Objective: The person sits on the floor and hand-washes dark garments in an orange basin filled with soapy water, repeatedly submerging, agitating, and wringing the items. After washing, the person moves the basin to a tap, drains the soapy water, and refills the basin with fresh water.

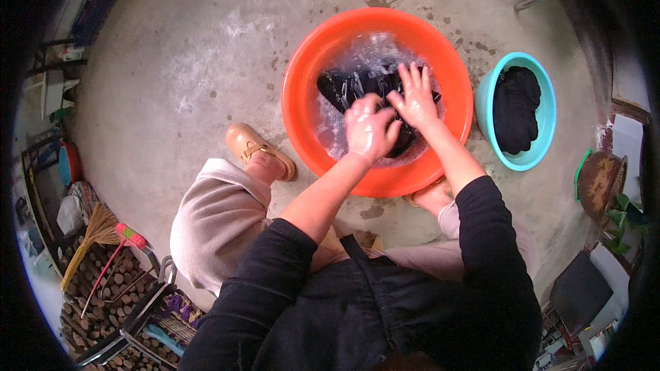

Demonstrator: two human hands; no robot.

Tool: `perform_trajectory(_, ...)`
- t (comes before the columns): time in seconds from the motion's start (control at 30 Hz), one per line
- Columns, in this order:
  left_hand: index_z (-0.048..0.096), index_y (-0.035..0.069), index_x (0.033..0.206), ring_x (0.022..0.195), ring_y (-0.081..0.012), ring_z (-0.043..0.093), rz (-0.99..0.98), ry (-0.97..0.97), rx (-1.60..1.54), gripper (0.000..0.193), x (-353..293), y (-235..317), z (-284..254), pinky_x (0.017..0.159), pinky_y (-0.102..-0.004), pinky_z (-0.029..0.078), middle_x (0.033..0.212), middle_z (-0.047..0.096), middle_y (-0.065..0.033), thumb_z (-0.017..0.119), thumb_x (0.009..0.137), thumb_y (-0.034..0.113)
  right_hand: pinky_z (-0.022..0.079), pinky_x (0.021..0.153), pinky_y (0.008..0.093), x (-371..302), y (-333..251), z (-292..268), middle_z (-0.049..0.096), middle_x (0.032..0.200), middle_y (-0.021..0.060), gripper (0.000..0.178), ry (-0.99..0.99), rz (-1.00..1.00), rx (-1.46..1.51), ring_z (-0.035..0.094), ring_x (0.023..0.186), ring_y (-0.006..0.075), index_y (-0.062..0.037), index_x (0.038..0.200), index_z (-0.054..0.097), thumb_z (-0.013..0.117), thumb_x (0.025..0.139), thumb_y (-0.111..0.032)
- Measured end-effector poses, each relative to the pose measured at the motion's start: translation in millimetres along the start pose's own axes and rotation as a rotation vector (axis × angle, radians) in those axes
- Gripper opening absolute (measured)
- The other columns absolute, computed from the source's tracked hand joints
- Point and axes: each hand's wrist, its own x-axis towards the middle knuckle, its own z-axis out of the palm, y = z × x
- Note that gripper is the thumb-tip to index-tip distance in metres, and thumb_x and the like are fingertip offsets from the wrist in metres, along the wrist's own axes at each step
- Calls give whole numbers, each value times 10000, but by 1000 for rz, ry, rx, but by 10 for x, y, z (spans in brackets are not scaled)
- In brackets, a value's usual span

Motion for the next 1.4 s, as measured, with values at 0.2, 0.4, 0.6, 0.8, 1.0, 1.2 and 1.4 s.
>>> perform_trajectory(0.2,118,176,1589,1421,-480,266,-407,-455,335,1276,44,-652,169,1134,-522,327,1625,0,-243,856,620,557,143,1142,679,-38,-229,145,95,1624,215,983,-423,-154,-260,106,1472,487,-196,1571,226,713,791,-543)
perform_trajectory(0.4,392,36,1448,1335,-417,417,-560,-379,-59,723,268,-1061,719,1104,-508,357,1539,297,-255,652,879,398,187,1135,665,586,-187,180,315,1578,119,956,-664,-161,-354,251,1456,383,-232,1545,294,726,746,-531)
perform_trajectory(0.6,656,72,1256,1329,-365,477,-681,-147,-48,438,840,-1330,630,1146,-486,310,1353,588,-175,467,981,357,407,1040,478,1128,-310,384,627,1265,106,515,-107,125,-330,573,1192,328,-212,1231,667,714,751,-394)
perform_trajectory(0.8,639,81,1237,1123,-286,645,-621,-63,-319,633,1271,-1225,326,991,-382,488,1213,677,-128,783,687,357,454,966,468,1091,-129,453,701,1137,152,480,-120,520,399,634,1123,294,-155,1174,711,717,761,-401)
perform_trajectory(1.0,660,48,1087,961,-337,682,-384,-144,-193,488,1055,-453,-134,900,-407,536,1026,700,-163,779,631,175,383,1062,358,625,414,-397,534,1389,126,544,-359,540,1157,497,1270,278,-77,1386,529,633,878,-245)
perform_trajectory(1.2,626,65,1044,980,-377,614,5,-181,13,392,364,334,-22,848,-472,526,988,607,-170,760,684,143,307,1148,411,431,261,-495,410,1519,172,646,-258,473,925,375,1407,325,-94,1474,431,579,955,-449)
perform_trajectory(1.4,543,125,1270,1202,-438,473,-138,39,108,610,81,-272,51,1020,-518,386,1400,431,-209,794,739,288,279,1144,575,-292,-251,68,77,1626,220,898,-420,89,-127,156,1438,545,-287,1572,204,714,850,-445)
